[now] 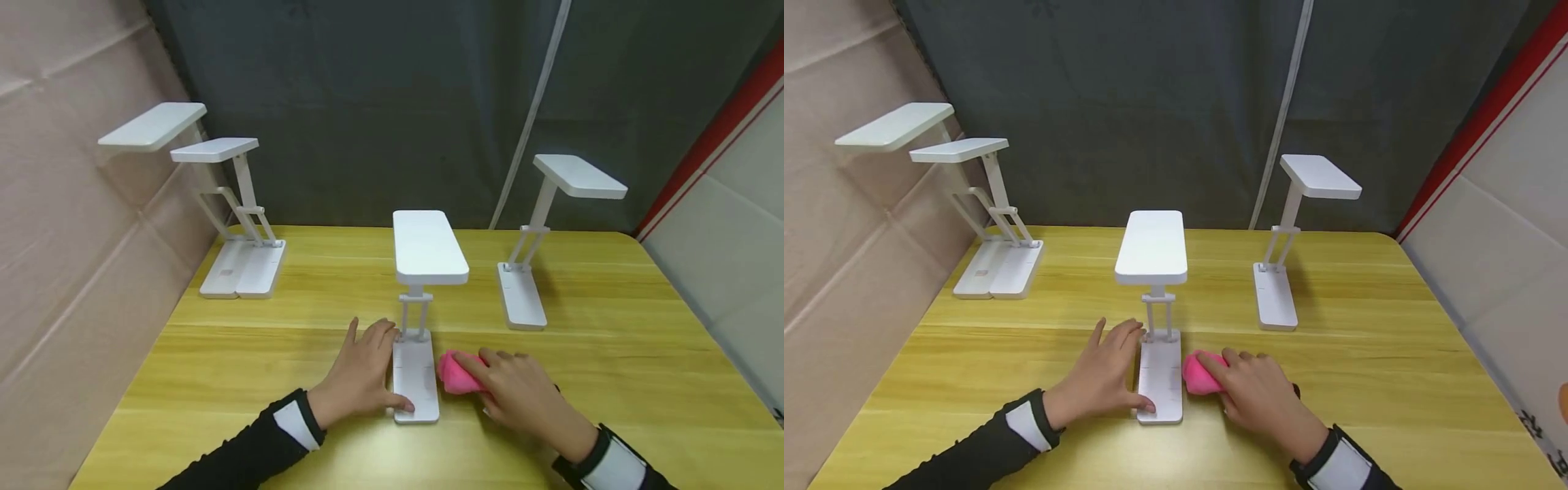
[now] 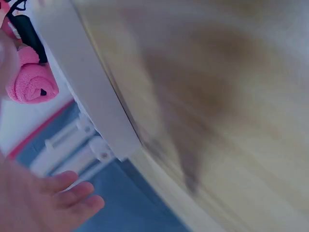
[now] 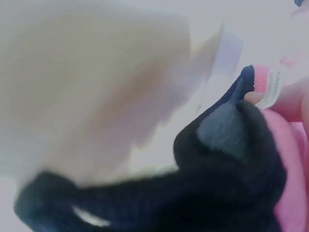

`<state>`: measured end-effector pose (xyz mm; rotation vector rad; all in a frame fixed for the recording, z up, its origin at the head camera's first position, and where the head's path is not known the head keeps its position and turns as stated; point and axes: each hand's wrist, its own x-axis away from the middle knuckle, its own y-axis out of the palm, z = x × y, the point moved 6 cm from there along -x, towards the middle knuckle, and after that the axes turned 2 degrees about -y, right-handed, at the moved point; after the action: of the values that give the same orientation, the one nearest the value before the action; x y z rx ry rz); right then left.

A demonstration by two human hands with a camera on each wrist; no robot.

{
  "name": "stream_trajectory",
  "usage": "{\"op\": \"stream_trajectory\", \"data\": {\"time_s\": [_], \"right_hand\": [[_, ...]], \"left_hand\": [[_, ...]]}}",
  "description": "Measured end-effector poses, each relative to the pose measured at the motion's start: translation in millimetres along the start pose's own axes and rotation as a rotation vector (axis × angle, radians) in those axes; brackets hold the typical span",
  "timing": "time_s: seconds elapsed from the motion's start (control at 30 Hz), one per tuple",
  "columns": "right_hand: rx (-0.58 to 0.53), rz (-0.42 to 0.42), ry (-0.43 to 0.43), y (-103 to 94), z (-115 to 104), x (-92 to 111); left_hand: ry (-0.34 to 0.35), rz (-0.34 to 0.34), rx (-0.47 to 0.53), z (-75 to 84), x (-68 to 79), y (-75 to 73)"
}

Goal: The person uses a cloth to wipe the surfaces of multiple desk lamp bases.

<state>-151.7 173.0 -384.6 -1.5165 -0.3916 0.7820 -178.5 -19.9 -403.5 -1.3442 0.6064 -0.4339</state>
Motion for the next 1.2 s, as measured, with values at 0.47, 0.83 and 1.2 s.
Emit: {"op": "stream_trajectory", "data": {"time_s": [0.47, 0.83, 1.2], "right_hand": [[-0.133, -0.105, -0.034, 17.4, -2.1, -46.2], [-0.187, -0.151, -0.132, 10.1, -32.1, -10.6], [-0.385, -0.201, -0.286, -4.0, -43.9, -9.7]], "left_hand": [[0.011, -0.229, 0.202, -9.3, -2.1, 21.3], [-0.002, -0.232, 0.173, -10.7, -1.5, 22.0], [-0.002, -0.246, 0.169, -10.2, -2.2, 19.8]]}}
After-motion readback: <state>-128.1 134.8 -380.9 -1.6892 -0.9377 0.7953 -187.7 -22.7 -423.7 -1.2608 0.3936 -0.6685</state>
